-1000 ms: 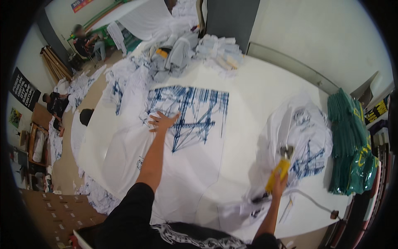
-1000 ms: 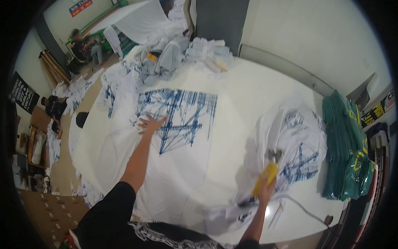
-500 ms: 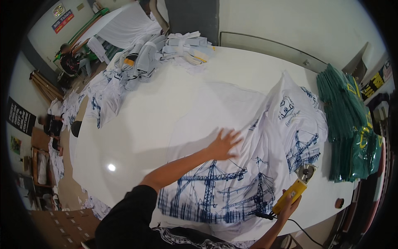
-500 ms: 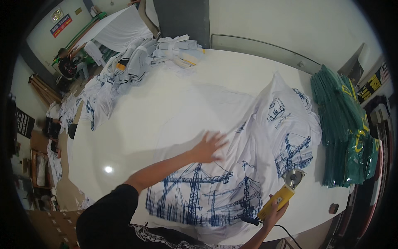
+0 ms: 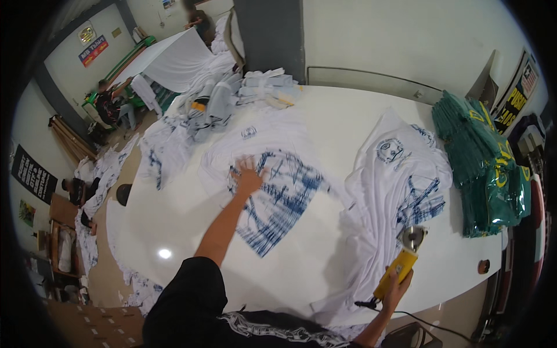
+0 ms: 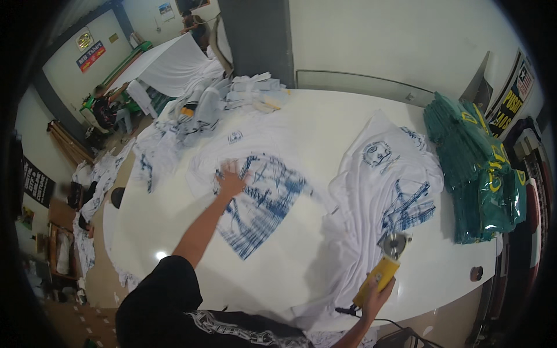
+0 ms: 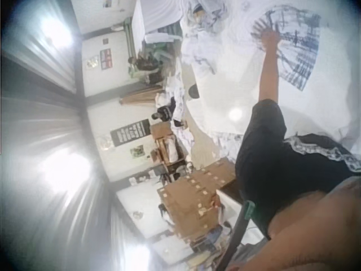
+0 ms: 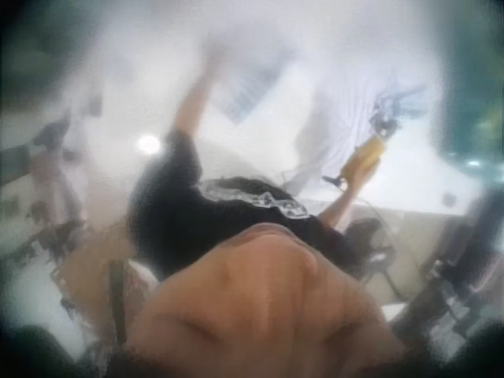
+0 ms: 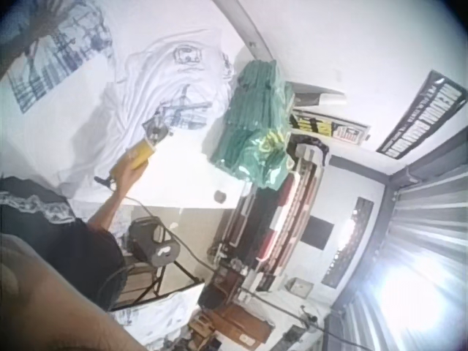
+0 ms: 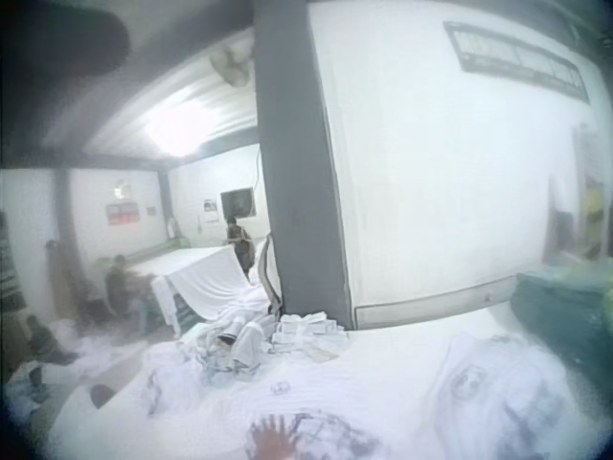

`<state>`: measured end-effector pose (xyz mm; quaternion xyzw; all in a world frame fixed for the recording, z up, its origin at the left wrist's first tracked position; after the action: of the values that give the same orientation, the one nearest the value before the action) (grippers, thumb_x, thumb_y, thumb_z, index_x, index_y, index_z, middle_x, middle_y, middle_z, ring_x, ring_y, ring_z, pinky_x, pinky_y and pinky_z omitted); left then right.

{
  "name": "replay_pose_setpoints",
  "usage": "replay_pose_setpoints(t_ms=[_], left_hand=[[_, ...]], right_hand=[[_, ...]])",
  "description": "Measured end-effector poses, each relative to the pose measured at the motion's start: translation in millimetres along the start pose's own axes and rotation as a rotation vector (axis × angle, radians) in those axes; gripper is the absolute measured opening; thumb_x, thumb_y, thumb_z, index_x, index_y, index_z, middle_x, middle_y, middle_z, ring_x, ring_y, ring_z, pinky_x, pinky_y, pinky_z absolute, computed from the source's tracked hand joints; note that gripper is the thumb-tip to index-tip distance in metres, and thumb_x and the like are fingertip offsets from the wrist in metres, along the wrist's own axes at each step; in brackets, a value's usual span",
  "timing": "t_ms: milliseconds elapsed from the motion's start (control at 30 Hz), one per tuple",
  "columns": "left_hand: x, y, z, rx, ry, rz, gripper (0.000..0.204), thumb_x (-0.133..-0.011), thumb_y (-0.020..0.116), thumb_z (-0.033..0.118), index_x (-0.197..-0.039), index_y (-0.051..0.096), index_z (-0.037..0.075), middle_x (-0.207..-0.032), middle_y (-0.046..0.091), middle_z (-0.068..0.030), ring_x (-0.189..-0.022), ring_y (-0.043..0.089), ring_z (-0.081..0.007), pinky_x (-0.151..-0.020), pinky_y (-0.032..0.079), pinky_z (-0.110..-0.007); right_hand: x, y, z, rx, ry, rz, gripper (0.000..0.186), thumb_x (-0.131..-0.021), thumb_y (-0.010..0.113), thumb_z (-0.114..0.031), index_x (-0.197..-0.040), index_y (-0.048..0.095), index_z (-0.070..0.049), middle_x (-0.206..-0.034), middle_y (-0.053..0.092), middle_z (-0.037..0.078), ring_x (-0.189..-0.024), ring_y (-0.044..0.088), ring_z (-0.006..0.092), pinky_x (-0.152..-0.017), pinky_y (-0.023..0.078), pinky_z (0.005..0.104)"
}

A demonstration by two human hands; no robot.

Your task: The person uses a yellow electric fabric cutter to cut white t-shirts on a large white table. They repeatedly place t-shirts on the table, align them, and cut along the printed outlines to separate the garment shapes from the surrounding fabric.

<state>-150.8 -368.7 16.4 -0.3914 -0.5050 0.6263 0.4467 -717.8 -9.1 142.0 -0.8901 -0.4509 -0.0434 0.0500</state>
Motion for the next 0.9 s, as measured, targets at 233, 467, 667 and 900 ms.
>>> replay_pose_setpoints(t_ms=[233,467,667,900], left_hand=[[199,8,-60,0.087,0.272,-0.49,0.144,-0.063,0.072,0.091,-0.17,0.002,0.025,-0.175,-0.011,-0.0209,-0.156,-0.014,-0.0537,-0.11,0.003,-0.087],[317,-84,-268,-0.305,0.275,-0.678,0.159,-0.048,0.095,0.069,-0.17,0.002,0.027,-0.174,-0.015,-0.0225,-0.156,-0.011,-0.0565,-0.111,0.006,-0.086],[351,-73,-268,0.008,0.327,-0.63,0.159,-0.046,0.096,0.068,-0.17,0.005,0.025,-0.174,-0.012,-0.0231,-0.156,-0.009,-0.056,-0.114,0.004,-0.084],[359,-68,-277,0.037,0.36,-0.633,0.156,-0.046,0.095,0.069,-0.17,0.011,0.026,-0.175,-0.008,-0.0226,-0.156,-0.013,-0.0549,-0.11,0.001,-0.087]], right_hand=[[67,49,-18,0.256,-0.088,-0.191,0.045,-0.089,0.071,-0.012,-0.128,0.053,0.003,-0.105,0.067,0.015,-0.089,0.066,0.0219,-0.082,0.055,0.0364],[183,77,13,0.631,-0.03,-0.4,0.051,-0.085,0.077,-0.022,-0.123,0.054,0.005,-0.096,0.072,0.027,-0.089,0.074,0.039,-0.078,0.057,0.0445],[291,105,40,0.788,-0.036,-0.481,0.055,-0.087,0.076,-0.023,-0.126,0.05,0.005,-0.099,0.069,0.035,-0.095,0.067,0.0543,-0.081,0.055,0.0542],[391,108,51,0.932,0.123,-0.49,0.057,-0.089,0.075,-0.023,-0.13,0.048,0.005,-0.11,0.067,0.035,-0.101,0.066,0.0544,-0.085,0.054,0.0555]])
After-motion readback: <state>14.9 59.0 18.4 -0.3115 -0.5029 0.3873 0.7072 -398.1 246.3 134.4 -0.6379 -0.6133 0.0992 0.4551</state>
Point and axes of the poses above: each hand's wrist, its own x-axis away from the middle knuckle, its own y-axis out of the palm, z = x × y, the point moved 5 cm from there along -x, towards the middle knuckle
